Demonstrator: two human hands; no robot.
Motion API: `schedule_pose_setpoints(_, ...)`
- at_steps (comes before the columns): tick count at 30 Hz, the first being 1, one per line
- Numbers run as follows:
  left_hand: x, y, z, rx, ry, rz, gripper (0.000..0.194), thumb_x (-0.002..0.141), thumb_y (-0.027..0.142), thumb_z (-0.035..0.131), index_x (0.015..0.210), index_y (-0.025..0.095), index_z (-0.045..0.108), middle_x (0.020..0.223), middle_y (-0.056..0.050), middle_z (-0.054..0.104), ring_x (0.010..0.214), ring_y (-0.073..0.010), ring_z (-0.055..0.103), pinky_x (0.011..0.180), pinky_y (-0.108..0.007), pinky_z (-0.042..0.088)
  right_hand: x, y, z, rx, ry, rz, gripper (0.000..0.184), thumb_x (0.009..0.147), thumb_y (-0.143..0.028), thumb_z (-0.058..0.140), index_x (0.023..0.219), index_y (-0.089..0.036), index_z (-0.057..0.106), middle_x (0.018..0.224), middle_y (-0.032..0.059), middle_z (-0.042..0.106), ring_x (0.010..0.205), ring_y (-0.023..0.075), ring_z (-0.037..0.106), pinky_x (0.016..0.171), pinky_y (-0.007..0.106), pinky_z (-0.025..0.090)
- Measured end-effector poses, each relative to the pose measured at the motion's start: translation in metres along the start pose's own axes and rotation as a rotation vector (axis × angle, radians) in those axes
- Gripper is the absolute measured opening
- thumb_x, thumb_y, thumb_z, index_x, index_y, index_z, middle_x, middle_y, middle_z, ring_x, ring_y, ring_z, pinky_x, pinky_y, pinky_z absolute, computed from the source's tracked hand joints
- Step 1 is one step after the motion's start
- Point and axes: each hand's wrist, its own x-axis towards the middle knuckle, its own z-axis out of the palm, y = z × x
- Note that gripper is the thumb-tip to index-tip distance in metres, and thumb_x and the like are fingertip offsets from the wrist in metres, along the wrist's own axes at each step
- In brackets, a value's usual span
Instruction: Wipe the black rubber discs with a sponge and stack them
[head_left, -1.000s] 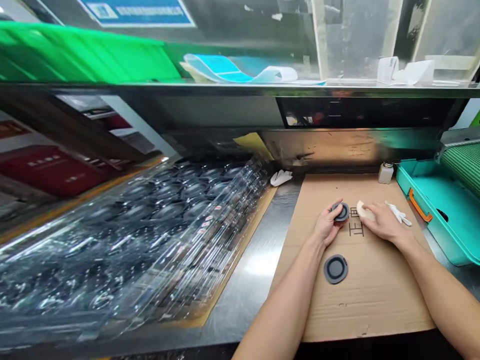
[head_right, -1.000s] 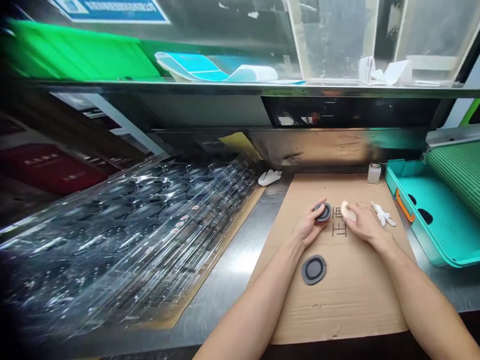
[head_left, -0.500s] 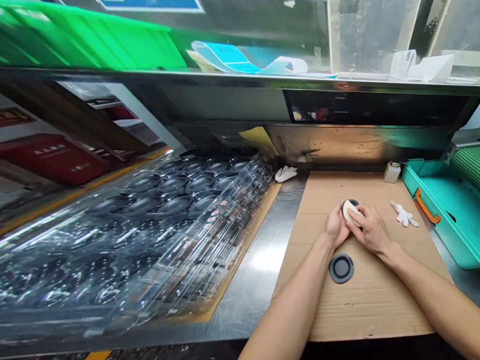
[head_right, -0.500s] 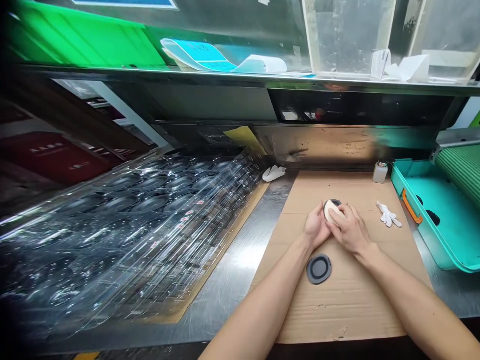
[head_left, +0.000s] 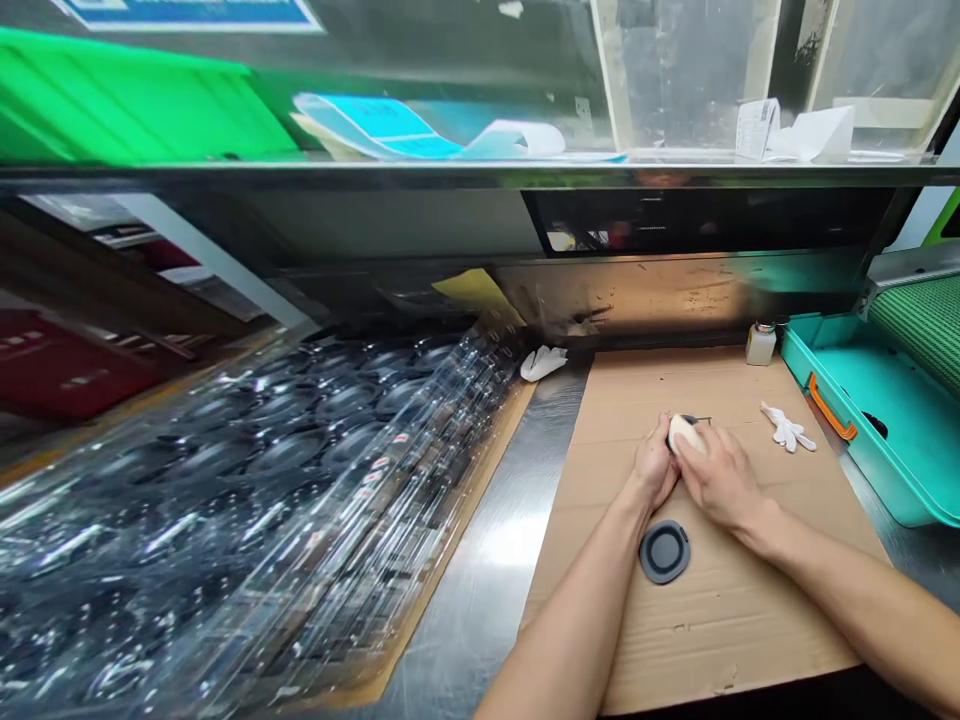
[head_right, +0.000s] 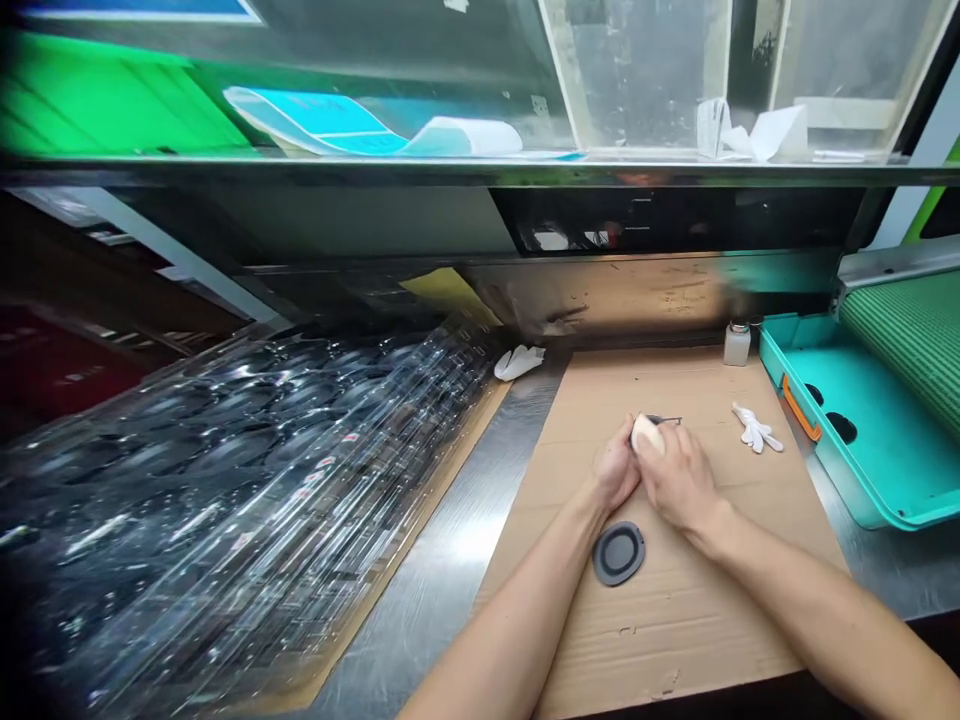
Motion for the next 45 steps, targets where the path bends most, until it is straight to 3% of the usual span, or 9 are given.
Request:
schedule_pose_setpoints(11, -0.002, -0.006, -0.003, 0.196, 0.030, 0.093, 0.043, 0.078, 0.056, 0.075, 0.085, 0.014, 0.068, 0.080, -0.007, 0.074, 0.087, -0.0236, 0.072, 0.082, -0.035, 0.058, -0.009, -0.009, 0.001, 0.003, 0.016, 0.101, 0.041, 0.101, -0.032, 0.043, 0.136, -0.020, 0.060, 0.123, 0.0166, 0.059, 0.106, 0.0294, 0.049, 0.089, 0.041, 0.043)
schedule_pose_setpoints(16, -0.001, -0.002, -0.005, 0.128, 0.016, 0.012, 0.035, 0.089, 0.048, 0.066, 0.091, 0.013, 0.070, 0.089, -0.010, 0.076, 0.091, -0.0234, 0.073, 0.085, -0.035, 0.058, -0.008, -0.008, 0.003, 0.006, 0.019, 0.021, 0.039, 0.099, -0.030, 0.046, 0.135, -0.022, 0.060, 0.123, 0.0147, 0.059, 0.106, 0.0286, 0.049, 0.088, 0.040, 0.044)
schedule_pose_setpoints(19, -0.003, -0.002, -0.005, 0.116, 0.013, 0.037, 0.029, 0.092, 0.041, 0.064, 0.094, 0.013, 0.070, 0.095, -0.011, 0.077, 0.093, -0.0228, 0.073, 0.087, -0.037, 0.059, -0.010, -0.010, 0.003, -0.017, 0.027, 0.122, 0.039, 0.099, -0.029, 0.047, 0.134, -0.020, 0.060, 0.120, 0.0167, 0.060, 0.103, 0.0291, 0.050, 0.086, 0.040, 0.045)
schedule_pose_setpoints(25, 0.003, 0.014, -0.015, 0.131, 0.042, 0.083, 0.044, 0.096, 0.050, 0.055, 0.096, 0.009, 0.070, 0.096, -0.017, 0.075, 0.095, -0.0253, 0.073, 0.087, -0.040, 0.059, -0.020, -0.019, 0.001, 0.003, -0.058, 0.003, 0.034, 0.095, -0.028, 0.052, 0.127, -0.021, 0.063, 0.119, 0.0147, 0.061, 0.104, 0.0284, 0.051, 0.085, 0.039, 0.046)
schedule_pose_setpoints(29, 0.009, 0.036, -0.027, 0.074, 0.209, 0.229, 0.040, 0.102, 0.043, 0.044, 0.103, 0.010, 0.066, 0.103, -0.017, 0.073, 0.097, -0.0234, 0.072, 0.087, -0.039, 0.058, -0.011, 0.004, -0.012, -0.020, -0.142, 0.145, 0.031, 0.098, -0.042, 0.052, 0.112, -0.021, 0.071, 0.122, 0.0152, 0.062, 0.110, 0.0301, 0.052, 0.091, 0.043, 0.044)
schedule_pose_setpoints(33, -0.002, 0.040, -0.016, 0.018, 0.132, 0.136, 0.035, 0.104, 0.045, 0.039, 0.124, 0.022, 0.055, 0.108, -0.013, 0.072, 0.096, -0.0220, 0.072, 0.078, -0.034, 0.056, -0.002, 0.049, -0.027, -0.164, -0.006, 0.363, 0.037, 0.100, -0.044, 0.048, 0.121, -0.021, 0.068, 0.146, 0.0186, 0.049, 0.128, 0.0379, 0.043, 0.101, 0.056, 0.035)
schedule_pose_setpoints(37, -0.016, 0.038, 0.005, -0.066, 0.066, -0.008, 0.040, 0.104, 0.048, 0.031, 0.123, 0.022, 0.055, 0.110, -0.016, 0.071, 0.091, -0.0235, 0.071, 0.070, -0.032, 0.053, 0.004, 0.086, -0.032, -0.202, -0.163, 0.630, 0.032, 0.100, -0.025, 0.044, 0.114, -0.010, 0.069, 0.117, 0.0234, 0.066, 0.110, 0.0355, 0.059, 0.091, 0.047, 0.042)
schedule_pose_setpoints(40, -0.021, 0.037, 0.011, -0.108, 0.011, -0.095, 0.043, 0.103, 0.042, 0.030, 0.115, 0.015, 0.061, 0.110, -0.021, 0.070, 0.092, -0.0257, 0.070, 0.072, -0.034, 0.053, 0.006, 0.082, -0.031, 0.017, -0.191, 0.444, 0.029, 0.102, -0.028, 0.044, 0.109, -0.016, 0.070, 0.107, 0.0144, 0.070, 0.101, 0.0249, 0.063, 0.086, 0.033, 0.043)
schedule_pose_setpoints(45, -0.020, 0.028, 0.009, -0.042, -0.069, -0.147, 0.040, 0.103, 0.035, 0.037, 0.105, 0.010, 0.068, 0.100, -0.015, 0.072, 0.084, -0.0213, 0.068, 0.069, -0.031, 0.053, 0.002, 0.034, -0.022, 0.218, -0.049, 0.106, 0.027, 0.105, -0.035, 0.043, 0.113, -0.022, 0.066, 0.109, 0.0065, 0.068, 0.101, 0.0178, 0.062, 0.085, 0.025, 0.043)
